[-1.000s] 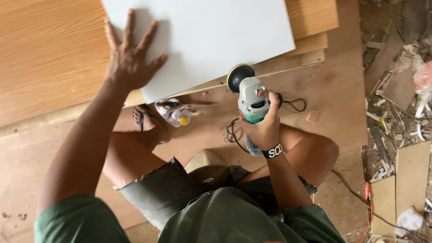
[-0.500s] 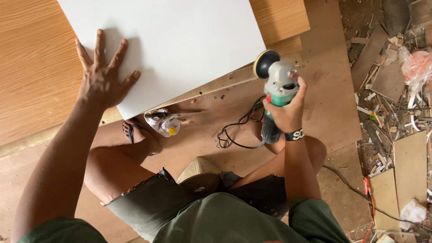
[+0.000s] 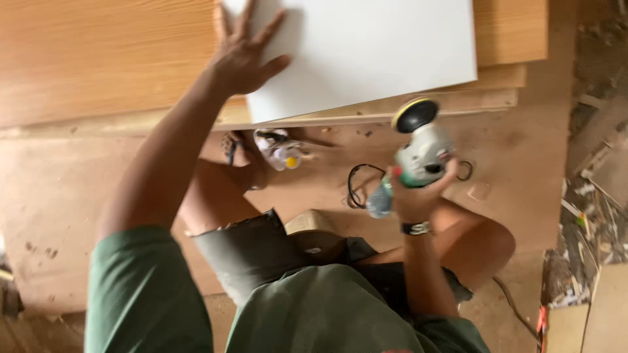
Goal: The person sands the edges of a white wooden panel and a larger light-brown wooden surface using a handheld power sander.
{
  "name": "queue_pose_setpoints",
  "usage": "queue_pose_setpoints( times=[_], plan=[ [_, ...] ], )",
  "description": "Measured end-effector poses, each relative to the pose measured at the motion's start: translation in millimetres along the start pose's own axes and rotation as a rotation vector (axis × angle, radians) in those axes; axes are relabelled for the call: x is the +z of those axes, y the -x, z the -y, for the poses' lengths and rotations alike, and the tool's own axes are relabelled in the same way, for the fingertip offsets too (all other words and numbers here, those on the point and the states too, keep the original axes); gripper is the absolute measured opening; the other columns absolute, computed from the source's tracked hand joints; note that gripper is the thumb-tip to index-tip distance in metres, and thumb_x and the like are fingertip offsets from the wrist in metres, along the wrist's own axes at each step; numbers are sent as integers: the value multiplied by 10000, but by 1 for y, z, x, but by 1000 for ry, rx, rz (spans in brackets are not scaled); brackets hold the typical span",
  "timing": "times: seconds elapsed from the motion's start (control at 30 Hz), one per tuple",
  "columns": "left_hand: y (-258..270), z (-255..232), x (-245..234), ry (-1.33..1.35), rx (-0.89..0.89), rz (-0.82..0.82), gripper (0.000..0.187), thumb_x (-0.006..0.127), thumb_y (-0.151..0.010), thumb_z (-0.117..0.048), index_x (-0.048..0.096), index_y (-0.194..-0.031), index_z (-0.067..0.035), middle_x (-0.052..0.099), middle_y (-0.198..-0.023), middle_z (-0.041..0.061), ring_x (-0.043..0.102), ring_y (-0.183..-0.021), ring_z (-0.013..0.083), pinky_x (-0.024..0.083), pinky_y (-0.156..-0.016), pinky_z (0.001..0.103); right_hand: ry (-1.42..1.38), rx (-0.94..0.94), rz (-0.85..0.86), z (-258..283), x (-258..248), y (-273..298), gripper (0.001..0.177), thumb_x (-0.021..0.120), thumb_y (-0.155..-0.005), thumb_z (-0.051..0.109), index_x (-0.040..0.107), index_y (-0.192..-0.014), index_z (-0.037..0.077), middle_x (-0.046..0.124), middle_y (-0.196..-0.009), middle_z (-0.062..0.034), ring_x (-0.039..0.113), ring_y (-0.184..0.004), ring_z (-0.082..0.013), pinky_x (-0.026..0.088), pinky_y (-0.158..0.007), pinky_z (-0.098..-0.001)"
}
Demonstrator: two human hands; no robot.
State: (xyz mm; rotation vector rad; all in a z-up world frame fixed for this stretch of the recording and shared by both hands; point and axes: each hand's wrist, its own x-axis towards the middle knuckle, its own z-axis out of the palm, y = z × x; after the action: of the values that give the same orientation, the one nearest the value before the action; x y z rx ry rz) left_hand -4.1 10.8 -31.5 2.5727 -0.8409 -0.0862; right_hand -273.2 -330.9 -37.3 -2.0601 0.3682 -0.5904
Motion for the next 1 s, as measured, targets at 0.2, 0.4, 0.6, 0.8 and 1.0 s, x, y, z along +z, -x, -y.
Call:
queue_pose_setpoints(
  times=[0.2,0.4,0.6,0.8,1.0],
  plan=[
    [-10,-23,-34,48,-349,373,749,327,-1006,-712,48,-1643,-433,-24,-1691,299,-120,-1433,663,-49,-1156,727,40,-26,52,2,91,83,1127,926,-705,160,190,-1552,56,500,-1430,-321,625,-1247,-421,563,-1070,-519],
    [-13,-29,-43,168,-430,535,640,258,-1088,-645,-93,-1606,-511,-198,-1718,145,-256,-1451,576,-132,-1186,681,-66,-251,70,27,138,112,1054,952,-612,54,330,-1463,78,594,-1249,-286,696,-1021,-375,642,-874,-451],
    [-16,-24,-37,169,-399,526,627,230,-1103,-653,-107,-1611,-507,-229,-1708,110,-240,-1459,594,-110,-1206,690,-54,-368,122,38,161,120,1001,951,-669,51,331,-1454,45,636,-1197,-265,706,-969,-372,620,-820,-447],
    [-18,-24,-33,124,-400,546,600,205,-1119,-632,-147,-1589,-510,-193,-1726,121,-186,-1489,593,-84,-1214,677,6,-373,121,38,172,130,968,961,-699,125,348,-1444,44,651,-1201,-235,730,-916,-364,615,-783,-443],
    [-16,-26,-35,127,-398,501,598,206,-1109,-593,-80,-1623,-485,-178,-1724,108,-214,-1464,602,-105,-1209,659,42,-394,88,21,185,138,966,955,-664,144,372,-1427,35,663,-1122,-207,710,-839,-348,604,-706,-438]
  ],
)
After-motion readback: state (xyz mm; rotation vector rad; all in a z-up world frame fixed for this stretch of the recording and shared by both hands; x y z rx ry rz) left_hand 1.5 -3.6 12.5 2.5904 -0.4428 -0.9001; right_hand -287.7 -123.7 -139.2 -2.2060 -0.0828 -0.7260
